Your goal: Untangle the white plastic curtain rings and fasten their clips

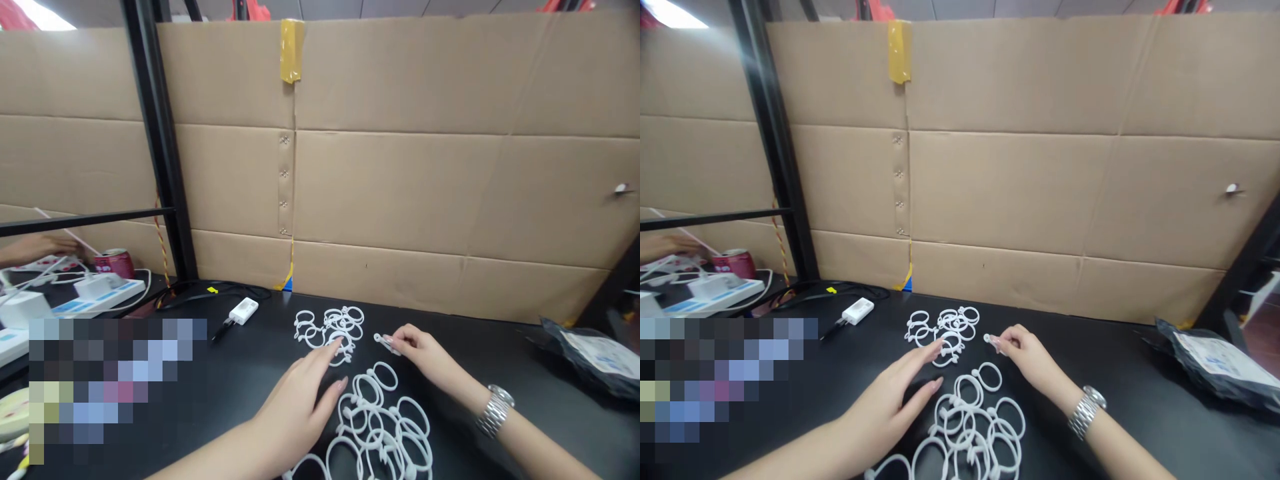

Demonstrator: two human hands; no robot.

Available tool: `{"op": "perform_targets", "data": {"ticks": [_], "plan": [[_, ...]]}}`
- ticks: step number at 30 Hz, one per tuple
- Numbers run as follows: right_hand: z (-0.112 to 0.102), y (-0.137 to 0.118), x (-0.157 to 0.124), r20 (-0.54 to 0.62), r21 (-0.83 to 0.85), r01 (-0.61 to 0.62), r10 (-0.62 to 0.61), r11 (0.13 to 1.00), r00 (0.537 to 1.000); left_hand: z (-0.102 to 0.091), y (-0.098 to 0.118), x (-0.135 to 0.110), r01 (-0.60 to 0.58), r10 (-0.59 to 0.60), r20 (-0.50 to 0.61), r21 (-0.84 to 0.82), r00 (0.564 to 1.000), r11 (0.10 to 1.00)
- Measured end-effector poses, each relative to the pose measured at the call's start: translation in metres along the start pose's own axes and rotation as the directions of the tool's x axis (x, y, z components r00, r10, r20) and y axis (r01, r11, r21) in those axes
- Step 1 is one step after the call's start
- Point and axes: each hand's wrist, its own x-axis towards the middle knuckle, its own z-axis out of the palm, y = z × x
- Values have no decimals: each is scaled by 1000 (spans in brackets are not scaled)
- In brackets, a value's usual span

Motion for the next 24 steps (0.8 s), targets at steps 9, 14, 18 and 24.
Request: {"op": "perform_targets", "data": {"ticks": [9,14,18,24], "plan": [[19,-58,-56,91,417,118,-171,901,981,-14,19,0,1,12,75,-169,997,986],[28,-73,-76,157,435,139,-227,890,961,-10,18,-5,-60,94,108,-286,990,956],[31,-77,-79,146,408,170,-248,897,958,-9,19,-6,-128,166,87,-337,982,933],[34,-66,-75,-17,272,250,-255,929,967,-9,16,-7,-194,201,6,-229,980,954]]}}
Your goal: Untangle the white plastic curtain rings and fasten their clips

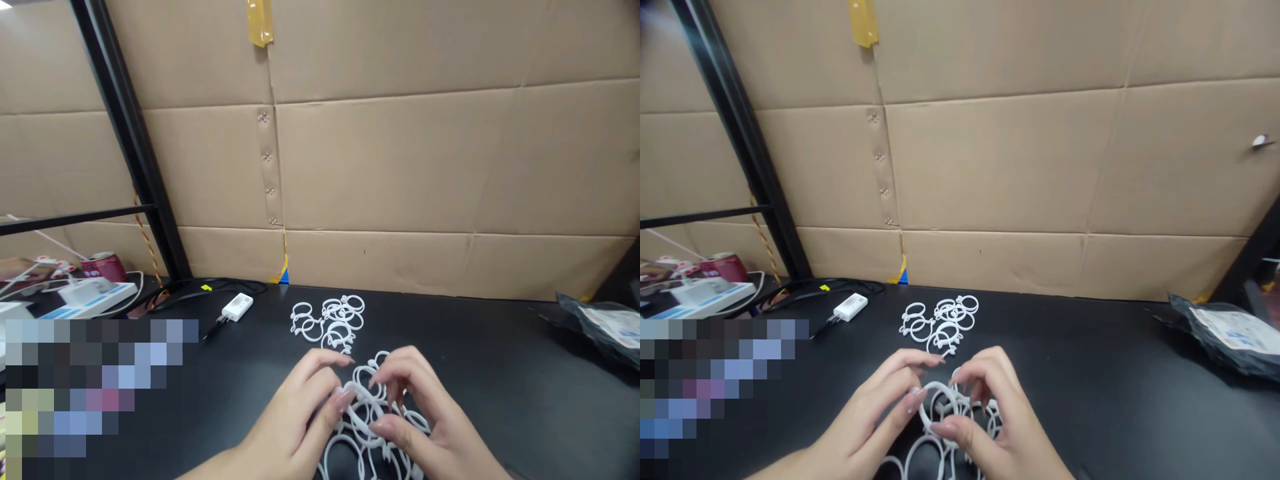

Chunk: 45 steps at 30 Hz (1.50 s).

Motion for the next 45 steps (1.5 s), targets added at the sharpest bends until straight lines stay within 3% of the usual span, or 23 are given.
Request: {"op": "perform_targets", "data": {"ticks": [2,7,16,23,27,32,38,45], "plan": [[-2,1,1,7,-27,3,-3,1000,1000,0,-2,-2,-50,50,-5,94,999,994],[-4,-8,3,208,-94,-83,101,992,973,4,-5,-6,-169,186,-34,276,982,946],[5,-5,-4,241,-364,-40,135,931,961,9,-8,-5,-272,343,-55,499,938,823],[8,1,-5,170,-455,198,-133,868,976,7,-7,-4,-293,321,8,434,947,852],[7,1,-4,165,-477,256,-200,841,966,6,-7,-5,-266,273,35,375,961,888],[5,-2,-4,208,-492,257,-174,832,963,5,-6,-5,-264,264,52,371,963,890],[8,-6,-4,205,-460,172,-84,871,975,5,-6,-3,-261,263,48,380,964,888],[8,-6,-4,207,-442,201,-119,874,971,7,-8,-2,-327,356,-3,391,934,860]]}}
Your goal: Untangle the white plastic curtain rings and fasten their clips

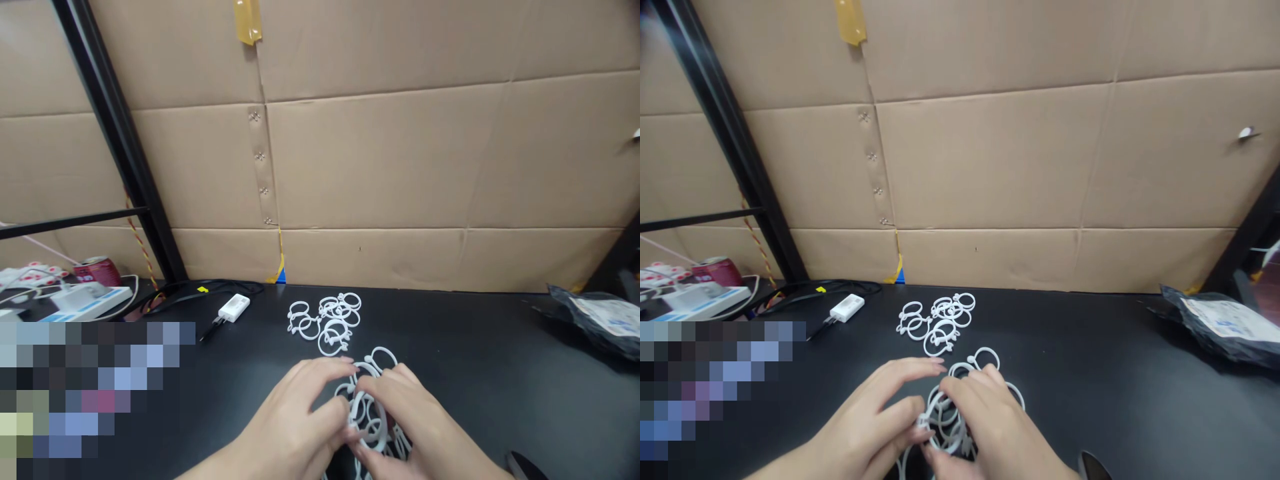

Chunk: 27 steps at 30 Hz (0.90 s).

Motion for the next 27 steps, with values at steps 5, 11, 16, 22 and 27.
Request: {"op": "perform_targets", "data": {"ticks": [5,11,16,22,27], "plan": [[-4,-2,1,70,28,-3,1,1000,998,-2,1,3,-27,27,-30,7,999,1000],[-5,-6,3,62,56,-81,78,995,995,-5,2,4,4,-4,-4,13,1000,1000],[-4,-4,3,90,76,-88,81,993,993,-4,3,4,-11,12,-56,19,998,1000],[-4,-4,3,108,52,-93,87,994,990,-5,4,5,6,-4,-68,32,998,999],[-6,-4,3,94,40,-95,91,995,991,-3,4,4,1,3,-93,43,996,999]]}}
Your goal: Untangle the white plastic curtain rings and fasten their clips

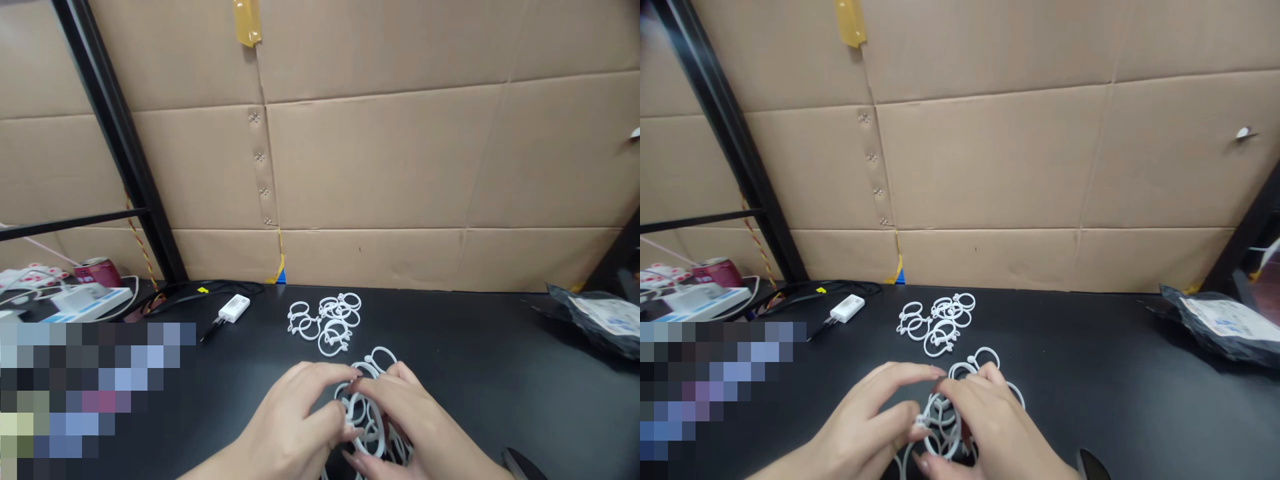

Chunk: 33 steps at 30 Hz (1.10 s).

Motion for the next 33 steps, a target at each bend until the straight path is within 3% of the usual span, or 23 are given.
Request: {"op": "perform_targets", "data": {"ticks": [10,16,19,23,27,33], "plan": [[3,5,-1,17,45,12,-12,999,1000,0,-1,-6,20,-20,43,9,999,1000],[1,4,-1,-84,-18,-8,6,1000,996,-7,-3,-3,170,-159,260,-22,953,985],[4,9,-1,-146,-64,24,-33,998,989,-6,-5,-4,220,-199,307,-36,931,975],[9,17,-3,-178,-82,15,-30,997,984,-6,-6,-5,252,-232,310,-26,922,967],[11,19,-2,-106,-123,-64,51,990,993,-6,-5,-3,296,-276,302,-25,912,955],[9,21,-1,-115,-176,-112,93,978,989,-9,-7,-1,369,-360,151,-36,921,929]]}}
